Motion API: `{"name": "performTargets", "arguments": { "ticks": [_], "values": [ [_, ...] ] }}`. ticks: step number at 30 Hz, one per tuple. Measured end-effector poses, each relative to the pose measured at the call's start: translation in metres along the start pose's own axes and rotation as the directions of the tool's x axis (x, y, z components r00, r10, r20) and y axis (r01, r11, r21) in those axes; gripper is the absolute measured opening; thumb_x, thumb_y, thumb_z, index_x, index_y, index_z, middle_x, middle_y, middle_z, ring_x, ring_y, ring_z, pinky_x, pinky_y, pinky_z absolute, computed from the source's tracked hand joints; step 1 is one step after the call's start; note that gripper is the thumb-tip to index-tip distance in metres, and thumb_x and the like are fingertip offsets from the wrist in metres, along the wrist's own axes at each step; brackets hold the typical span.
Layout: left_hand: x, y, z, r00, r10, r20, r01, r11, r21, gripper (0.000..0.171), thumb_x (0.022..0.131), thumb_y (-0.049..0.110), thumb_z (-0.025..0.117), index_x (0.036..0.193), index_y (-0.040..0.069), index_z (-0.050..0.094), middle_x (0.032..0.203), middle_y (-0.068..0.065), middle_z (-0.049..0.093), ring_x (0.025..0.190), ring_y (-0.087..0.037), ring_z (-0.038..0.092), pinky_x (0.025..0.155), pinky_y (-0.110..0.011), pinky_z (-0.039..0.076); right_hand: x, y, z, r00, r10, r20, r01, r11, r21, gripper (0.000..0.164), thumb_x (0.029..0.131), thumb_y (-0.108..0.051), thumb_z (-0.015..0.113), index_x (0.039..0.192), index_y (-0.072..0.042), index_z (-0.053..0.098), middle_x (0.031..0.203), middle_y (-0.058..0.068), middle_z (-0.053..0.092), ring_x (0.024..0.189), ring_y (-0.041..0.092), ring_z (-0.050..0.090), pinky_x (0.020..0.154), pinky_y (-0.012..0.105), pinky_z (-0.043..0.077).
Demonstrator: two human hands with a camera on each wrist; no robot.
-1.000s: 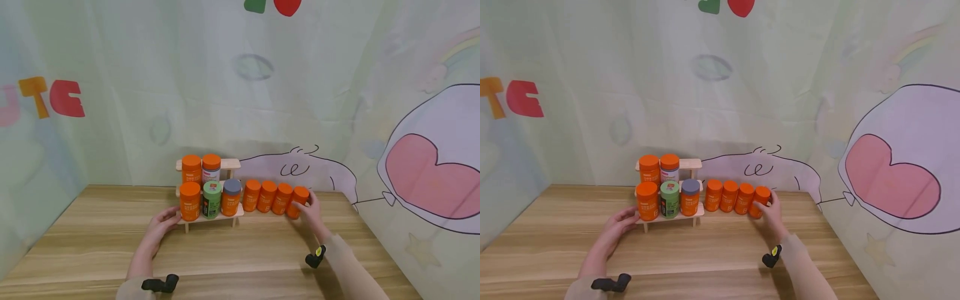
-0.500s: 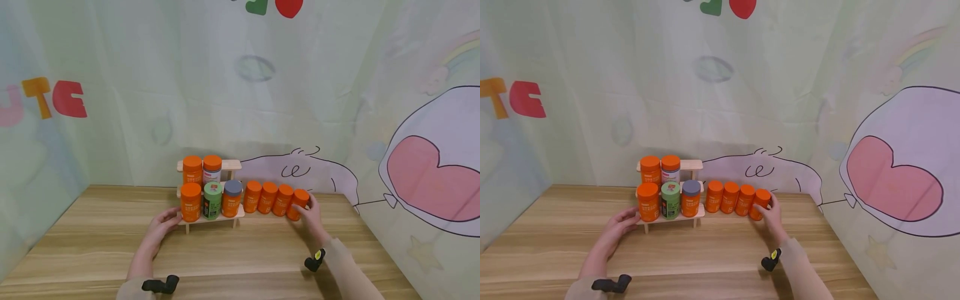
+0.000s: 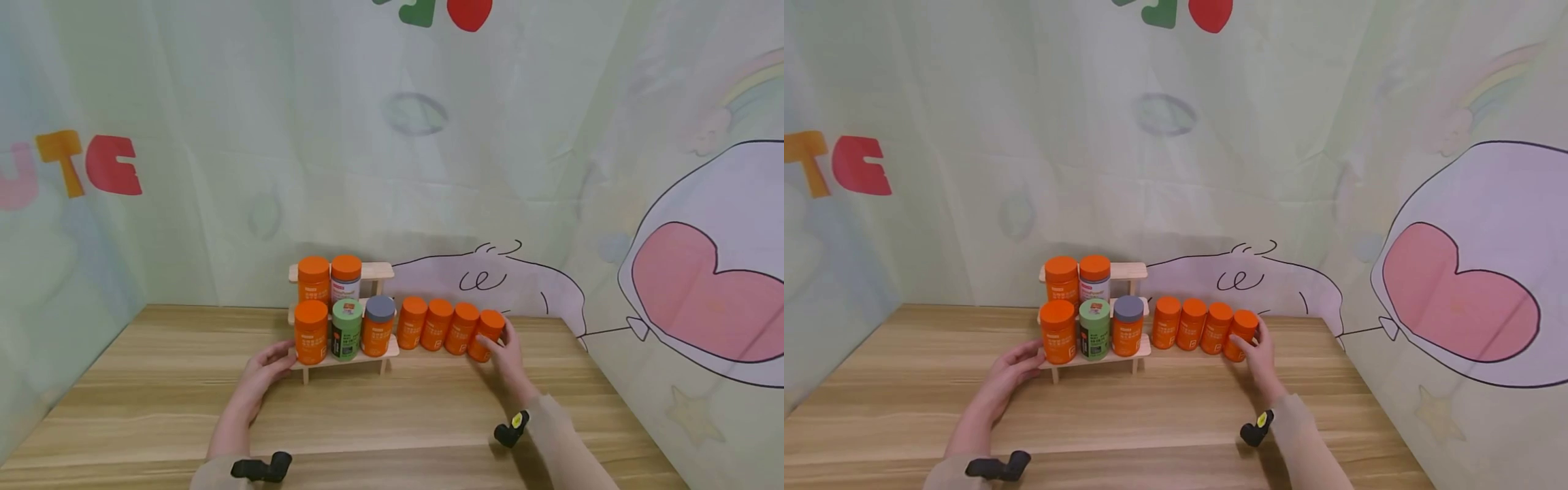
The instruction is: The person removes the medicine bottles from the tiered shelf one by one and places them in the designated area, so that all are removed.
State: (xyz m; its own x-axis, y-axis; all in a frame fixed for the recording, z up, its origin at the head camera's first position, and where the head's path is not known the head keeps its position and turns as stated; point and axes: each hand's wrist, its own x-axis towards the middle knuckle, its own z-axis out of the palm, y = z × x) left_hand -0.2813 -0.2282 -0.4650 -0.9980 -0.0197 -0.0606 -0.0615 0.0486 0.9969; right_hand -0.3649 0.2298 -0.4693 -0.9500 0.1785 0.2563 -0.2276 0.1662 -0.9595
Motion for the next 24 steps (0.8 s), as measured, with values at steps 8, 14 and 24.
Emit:
{"name": "performTargets", "arguments": {
  "ticks": [8,14,24],
  "values": [
    [0.000,-0.002,0.002,1.000,-0.008,-0.007,0.008,1.000,-0.004,0.057,0.098,0.020,0.059,0.145,-0.006,0.039,0.148,-0.023,0.042,0.093,0.011,0.055,0.084,-0.016,0.049,-0.014,-0.021,0.000,1.000,0.014,-0.001,-0.014,1.000,0.028,0.063,0.085,0.003,0.068,0.142,0.001,0.042,0.109,-0.018,0.055,0.102,-0.003,0.050,0.095,0.017,0.038],
    [0.000,-0.003,0.002,1.000,-0.010,-0.001,0.010,1.000,-0.005,0.057,0.098,0.018,0.057,0.146,-0.006,0.037,0.150,-0.023,0.040,0.093,0.012,0.054,0.084,-0.016,0.049,-0.005,-0.004,-0.002,0.999,0.026,-0.020,-0.026,1.000,0.014,0.065,0.085,0.001,0.070,0.143,-0.002,0.042,0.112,-0.018,0.056,0.104,-0.002,0.050,0.096,0.017,0.038],
    [0.001,-0.003,-0.001,1.000,-0.004,-0.006,0.004,1.000,-0.004,0.058,0.098,0.021,0.057,0.146,-0.005,0.038,0.151,-0.024,0.039,0.093,0.012,0.054,0.085,-0.015,0.048,-0.002,-0.006,0.000,0.998,0.046,0.031,-0.045,0.998,-0.033,0.076,0.088,-0.002,0.068,0.152,-0.006,0.028,0.148,0.017,0.040,0.127,0.020,0.040,0.101,0.025,0.035]
  ]
}}
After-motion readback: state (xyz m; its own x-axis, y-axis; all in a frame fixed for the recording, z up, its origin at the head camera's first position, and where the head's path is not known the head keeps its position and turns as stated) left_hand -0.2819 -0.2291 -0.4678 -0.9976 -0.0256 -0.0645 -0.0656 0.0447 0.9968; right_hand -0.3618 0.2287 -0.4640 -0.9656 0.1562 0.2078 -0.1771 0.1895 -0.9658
